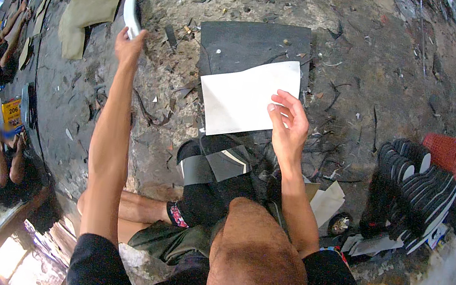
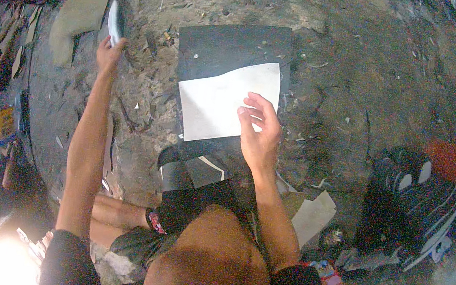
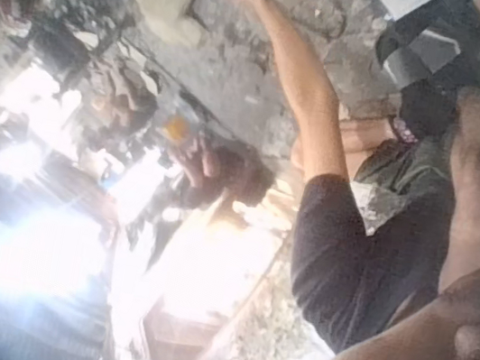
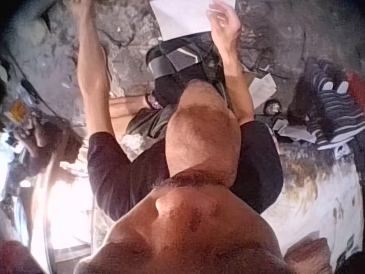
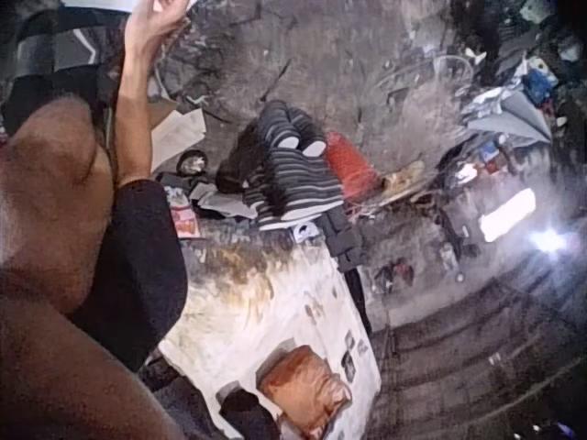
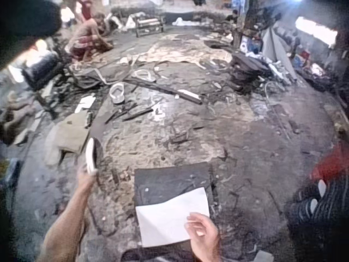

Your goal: The person sits on the floor and repeatedly picks up black and white shoe insoles, aligns them with a tan insole, and places them on a white paper template. The person handles the insoles one at a time, turning them over and adjusting their position on the template.

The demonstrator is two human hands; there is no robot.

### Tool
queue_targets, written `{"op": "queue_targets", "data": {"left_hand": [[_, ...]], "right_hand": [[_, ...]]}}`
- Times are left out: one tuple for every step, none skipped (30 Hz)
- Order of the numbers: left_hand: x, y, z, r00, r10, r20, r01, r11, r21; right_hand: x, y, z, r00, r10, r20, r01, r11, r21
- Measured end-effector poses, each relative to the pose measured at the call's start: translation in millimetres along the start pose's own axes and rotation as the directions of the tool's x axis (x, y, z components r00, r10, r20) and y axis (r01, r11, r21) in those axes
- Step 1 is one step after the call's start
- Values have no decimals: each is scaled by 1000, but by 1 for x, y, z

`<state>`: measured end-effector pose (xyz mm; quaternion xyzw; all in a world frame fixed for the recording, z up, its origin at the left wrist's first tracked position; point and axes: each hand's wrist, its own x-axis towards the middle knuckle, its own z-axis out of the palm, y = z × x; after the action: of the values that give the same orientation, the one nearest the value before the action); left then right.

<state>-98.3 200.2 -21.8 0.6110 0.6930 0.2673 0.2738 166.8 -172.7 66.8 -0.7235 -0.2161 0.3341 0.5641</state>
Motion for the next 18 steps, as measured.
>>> {"op": "queue_targets", "data": {"left_hand": [[-13, 8, -6, 977, -103, 185, 171, 898, -405], [-36, 18, -13, 942, -93, 322, 291, 703, -648], [-80, 42, -12, 882, -12, 471, 400, 547, -735], [-127, 64, -19, 813, 89, 575, 505, 383, -773], [-157, 59, -23, 743, 167, 648, 556, 384, -737], [-194, 68, -26, 606, 227, 762, 708, 283, -647], [-216, 60, -25, 385, 311, 869, 843, 266, -468], [-245, 74, -26, 372, 186, 909, 850, 326, -414], [-267, 91, -23, 356, 58, 933, 857, 378, -351], [-277, 81, -8, 580, -28, 814, 663, 598, -451], [-287, 67, 11, 764, -50, 643, 428, 786, -447], [-296, 63, 20, 899, -58, 435, 55, 998, 20], [-306, 29, 33, 947, 196, 253, -259, 934, 245], [-312, 33, 36, 953, 167, 251, -234, 935, 266], [-318, 41, 38, 958, 139, 252, -212, 934, 289], [-321, 47, 39, 965, 124, 229, -177, 958, 227], [-324, 56, 40, 971, 109, 212, -144, 977, 159], [-327, 62, 43, 976, 92, 196, -111, 990, 90]], "right_hand": [[6, -1, -3, 1000, -27, 4, 27, 1000, -5], [14, -2, -9, 999, 39, 8, -39, 999, 15], [23, -3, -17, 998, -8, -67, 11, 998, 57], [32, -6, -19, 991, -53, -126, 67, 992, 107], [39, -13, -16, 981, -98, -167, 125, 978, 165], [43, -21, -22, 993, -79, -83, 99, 954, 284], [48, -28, -27, 995, -93, -28, 97, 948, 305], [52, -32, -34, 994, -105, 18, 94, 944, 317], [57, -35, -46, 990, -141, 13, 135, 966, 221], [61, -35, -59, 981, -169, -91, 179, 977, 115], [59, -39, -70, 956, -170, -240, 202, 972, 118], [57, -39, -82, 907, -163, -388, 221, 969, 110], [54, -50, -82, 837, -92, -539, 256, 937, 238], [52, -58, -91, 765, -94, -637, 280, 939, 198], [47, -68, -96, 679, -94, -728, 297, 942, 156], [42, -77, -94, 649, -95, -754, 314, 937, 152], [37, -78, -92, 628, -111, -770, 321, 938, 127], [33, -78, -91, 606, -126, -785, 328, 939, 103]]}}
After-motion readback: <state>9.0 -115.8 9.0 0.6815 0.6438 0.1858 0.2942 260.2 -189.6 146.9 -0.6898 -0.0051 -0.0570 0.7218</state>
